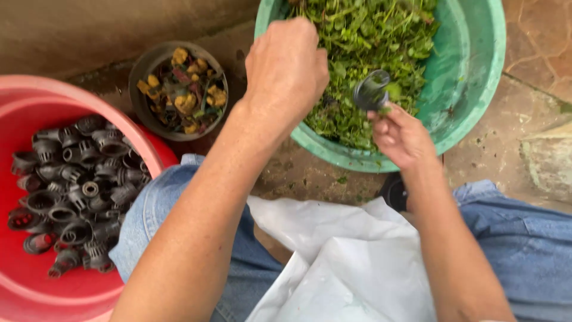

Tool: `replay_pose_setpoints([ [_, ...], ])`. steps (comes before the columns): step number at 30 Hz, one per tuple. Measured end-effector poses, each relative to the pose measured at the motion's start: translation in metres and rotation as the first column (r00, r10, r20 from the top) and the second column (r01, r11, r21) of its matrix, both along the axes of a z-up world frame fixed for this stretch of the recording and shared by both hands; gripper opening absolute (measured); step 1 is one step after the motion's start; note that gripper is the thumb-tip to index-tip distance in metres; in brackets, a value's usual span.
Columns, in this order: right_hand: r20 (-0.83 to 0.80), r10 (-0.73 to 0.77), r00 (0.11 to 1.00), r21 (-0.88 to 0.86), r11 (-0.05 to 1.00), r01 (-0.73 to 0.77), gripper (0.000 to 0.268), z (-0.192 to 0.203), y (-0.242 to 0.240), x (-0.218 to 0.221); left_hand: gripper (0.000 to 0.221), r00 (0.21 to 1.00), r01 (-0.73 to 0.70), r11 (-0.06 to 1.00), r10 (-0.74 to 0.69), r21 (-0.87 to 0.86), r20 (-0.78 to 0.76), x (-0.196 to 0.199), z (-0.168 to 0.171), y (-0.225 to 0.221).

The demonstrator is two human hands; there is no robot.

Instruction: Cleaning and preparing aquatic plants or hydroponic starts for planting by removing dead leaves and cleaning roots.

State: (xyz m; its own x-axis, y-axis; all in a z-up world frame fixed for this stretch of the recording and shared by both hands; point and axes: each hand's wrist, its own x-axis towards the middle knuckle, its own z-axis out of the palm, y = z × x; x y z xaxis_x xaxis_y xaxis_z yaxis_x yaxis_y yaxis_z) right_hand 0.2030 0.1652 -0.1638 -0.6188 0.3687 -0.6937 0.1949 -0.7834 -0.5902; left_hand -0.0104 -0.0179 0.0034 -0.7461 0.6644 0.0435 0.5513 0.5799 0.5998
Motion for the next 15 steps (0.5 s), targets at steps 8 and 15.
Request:
replay_pose_setpoints([
  [8, -0.137, -0.199, 0.970, -0.156, 0.972, 0.177, 0.008, -0.019, -0.025, -0.010, 0.015, 0.999, 0.030, 1.000, -0.029, 0.010, -0.032, 0.005, -0.001, -0.004],
  [15, 0.021, 0.110, 0.994, -0.072, 0.991, -0.109, 0.010, -0.032, -0.042, -0.009, 0.008, 0.999, 0.044, 0.997, -0.044, -0.061, 0.000, 0.004, -0.002, -0.012],
])
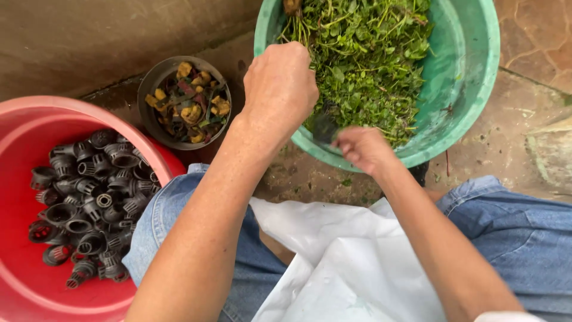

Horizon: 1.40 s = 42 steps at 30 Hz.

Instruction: Cleaning and preparing aquatic plants or hydroponic starts for planting by removing dead leaves and cleaning roots.

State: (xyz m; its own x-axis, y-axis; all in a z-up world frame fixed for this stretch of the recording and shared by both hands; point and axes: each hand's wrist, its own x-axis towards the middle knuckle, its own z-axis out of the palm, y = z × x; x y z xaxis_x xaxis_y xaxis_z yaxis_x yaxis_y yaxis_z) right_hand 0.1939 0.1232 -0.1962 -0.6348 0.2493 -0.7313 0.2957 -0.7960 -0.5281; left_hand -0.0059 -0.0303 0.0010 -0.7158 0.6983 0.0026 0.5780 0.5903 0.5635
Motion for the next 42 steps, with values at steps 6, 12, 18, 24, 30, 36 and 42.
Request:
replay_pose_setpoints([
  [6, -0.040, 0.115, 0.993, 0.078, 0.991, -0.112, 0.015, 0.023, -0.011, -0.002, 0.005, 0.999, 0.006, 1.000, -0.007, -0.028, -0.040, -0.005, -0.008, -0.011],
  [12, -0.246, 0.099, 0.964, 0.209, 0.977, -0.047, 0.012, 0.080, -0.012, -0.009, 0.032, 0.987, 0.145, 0.983, -0.135, -0.110, 0.090, 0.000, 0.000, -0.025],
  [18, -0.409, -0.037, 0.912, 0.028, 0.998, 0.053, 0.018, 0.125, -0.013, -0.017, 0.080, 0.903, 0.229, 0.963, -0.264, 0.139, 0.338, 0.012, 0.011, -0.024],
  [24, -0.449, -0.069, 0.891, 0.019, 0.996, 0.086, 0.020, 0.138, -0.010, -0.010, 0.080, 0.819, 0.151, 0.857, -0.388, 0.493, 0.423, 0.017, 0.001, -0.019],
  [30, -0.134, 0.240, 0.961, 0.769, 0.637, -0.052, 0.022, 0.150, -0.007, -0.014, 0.070, 0.906, 0.060, 0.943, -0.189, 0.328, 0.378, 0.021, 0.021, -0.017],
  [36, -0.140, 0.204, 0.969, 0.988, 0.090, 0.124, 0.031, 0.216, -0.042, -0.030, 0.056, 0.977, 0.148, 0.938, -0.187, 0.314, 0.098, 0.036, 0.002, -0.012],
  [42, -0.151, 0.229, 0.962, 0.945, -0.251, 0.209, 0.018, 0.208, -0.034, -0.020, 0.060, 0.971, 0.228, 0.932, -0.240, 0.283, 0.008, 0.038, 0.001, -0.010],
])
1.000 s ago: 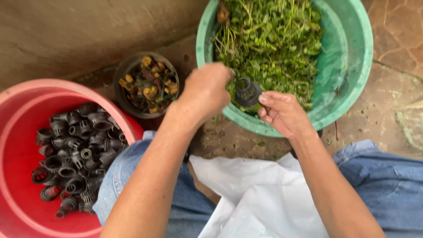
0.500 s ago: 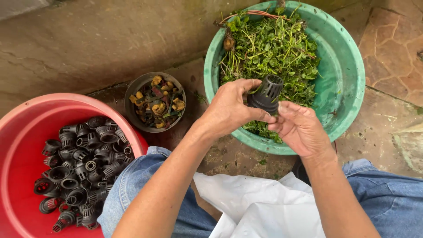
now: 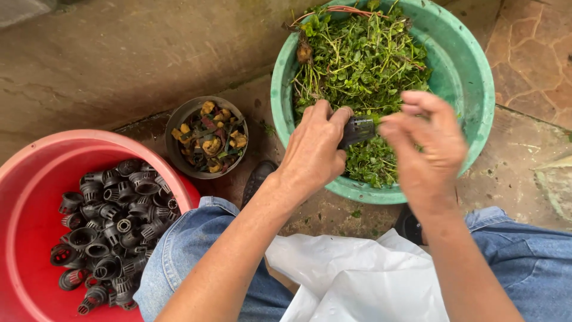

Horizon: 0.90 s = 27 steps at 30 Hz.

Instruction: Cleaning and preparing aquatic plants or hydroponic starts for planting by removing dead leaves and cleaning roots.

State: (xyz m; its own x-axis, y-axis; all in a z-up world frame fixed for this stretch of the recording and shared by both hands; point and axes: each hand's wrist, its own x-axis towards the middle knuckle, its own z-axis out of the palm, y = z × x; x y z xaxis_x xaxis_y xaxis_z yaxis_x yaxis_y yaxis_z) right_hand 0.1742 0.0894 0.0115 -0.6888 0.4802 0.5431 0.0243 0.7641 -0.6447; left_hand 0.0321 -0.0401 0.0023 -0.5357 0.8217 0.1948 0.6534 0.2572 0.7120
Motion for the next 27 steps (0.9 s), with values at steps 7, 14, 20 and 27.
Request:
replay_pose_setpoints([
  [7, 0.326, -0.217, 0.920, 0.279, 0.952, 0.126, 0.035, -0.088, 0.054, 0.024, 0.062, 0.979, 0.041, 0.966, -0.091, 0.257, 0.185, -0.007, 0.009, -0.005],
  [14, 0.313, -0.228, 0.922, -0.145, 0.948, 0.284, 0.021, -0.016, 0.020, 0.018, 0.068, 0.546, -0.025, 0.918, -0.319, 0.396, 0.774, -0.005, -0.001, 0.008],
  [20, 0.481, -0.173, 0.859, 0.178, 0.979, 0.097, 0.021, -0.036, 0.046, 0.022, 0.063, 0.424, -0.017, 0.966, -0.226, 0.257, 0.877, -0.007, -0.006, 0.020],
  [27, 0.260, -0.185, 0.948, 0.104, 0.981, 0.163, 0.034, -0.003, 0.032, 0.025, 0.054, 0.272, -0.030, 0.999, 0.000, 0.009, 0.962, -0.001, -0.009, 0.031],
])
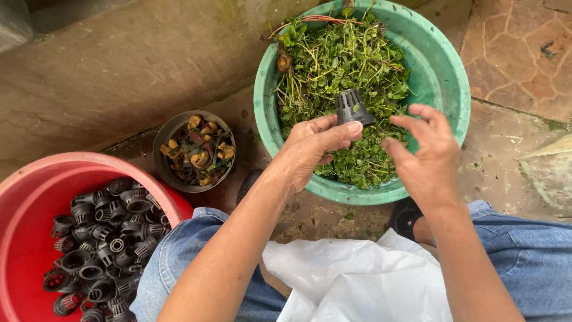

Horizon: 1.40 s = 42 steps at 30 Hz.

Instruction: Cleaning and preparing aquatic plants or hydroponic starts for planting by removing dead leaves and cleaning roots.

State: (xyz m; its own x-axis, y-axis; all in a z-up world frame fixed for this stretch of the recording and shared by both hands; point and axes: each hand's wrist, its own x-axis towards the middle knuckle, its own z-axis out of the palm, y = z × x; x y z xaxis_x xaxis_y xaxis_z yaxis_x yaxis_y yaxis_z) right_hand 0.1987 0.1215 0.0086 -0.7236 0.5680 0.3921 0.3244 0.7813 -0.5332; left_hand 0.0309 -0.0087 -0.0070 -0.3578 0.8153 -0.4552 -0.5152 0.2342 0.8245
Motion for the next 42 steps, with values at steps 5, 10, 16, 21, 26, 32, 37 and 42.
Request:
replay_pose_setpoints([
  [5, -0.199, 0.021, 0.980, -0.195, 0.979, -0.061, 0.023, 0.025, -0.013, -0.001, 0.053, 0.992, 0.038, 0.996, -0.029, 0.081, -0.120, 0.003, -0.014, 0.003],
  [10, -0.039, 0.164, 0.986, 0.214, 0.965, -0.152, 0.030, 0.028, -0.012, -0.005, 0.053, 0.999, 0.046, 0.984, -0.045, 0.171, -0.007, 0.000, -0.014, -0.001],
  [16, -0.048, 0.019, 0.999, 0.108, 0.994, -0.014, 0.011, 0.023, -0.013, 0.006, 0.054, 0.964, -0.092, 0.969, 0.030, 0.228, 0.263, -0.015, 0.002, -0.008],
  [21, -0.295, -0.061, 0.954, -0.442, 0.893, -0.080, 0.011, 0.026, -0.036, -0.013, 0.054, 0.983, -0.084, 0.969, 0.042, 0.233, 0.182, -0.010, 0.006, -0.006],
  [26, -0.327, -0.298, 0.897, -0.907, 0.367, -0.209, 0.015, 0.004, -0.017, -0.013, 0.058, 0.977, -0.052, 0.957, 0.108, 0.284, -0.185, 0.012, -0.007, 0.002],
  [32, -0.226, -0.294, 0.929, -0.951, -0.139, -0.275, 0.005, -0.122, 0.008, -0.005, 0.086, 0.543, -0.135, 0.986, 0.153, 0.093, -0.826, 0.016, 0.008, -0.020],
  [37, 0.219, -0.107, 0.970, -0.967, 0.109, 0.230, 0.009, -0.174, -0.011, -0.027, 0.050, 0.314, -0.345, 0.928, 0.258, 0.143, -0.914, -0.010, 0.000, -0.027],
  [42, 0.143, 0.208, 0.968, -0.852, 0.523, 0.014, 0.012, -0.100, -0.081, -0.125, 0.017, 0.438, -0.554, 0.724, 0.674, 0.412, -0.595, -0.087, 0.052, -0.082],
])
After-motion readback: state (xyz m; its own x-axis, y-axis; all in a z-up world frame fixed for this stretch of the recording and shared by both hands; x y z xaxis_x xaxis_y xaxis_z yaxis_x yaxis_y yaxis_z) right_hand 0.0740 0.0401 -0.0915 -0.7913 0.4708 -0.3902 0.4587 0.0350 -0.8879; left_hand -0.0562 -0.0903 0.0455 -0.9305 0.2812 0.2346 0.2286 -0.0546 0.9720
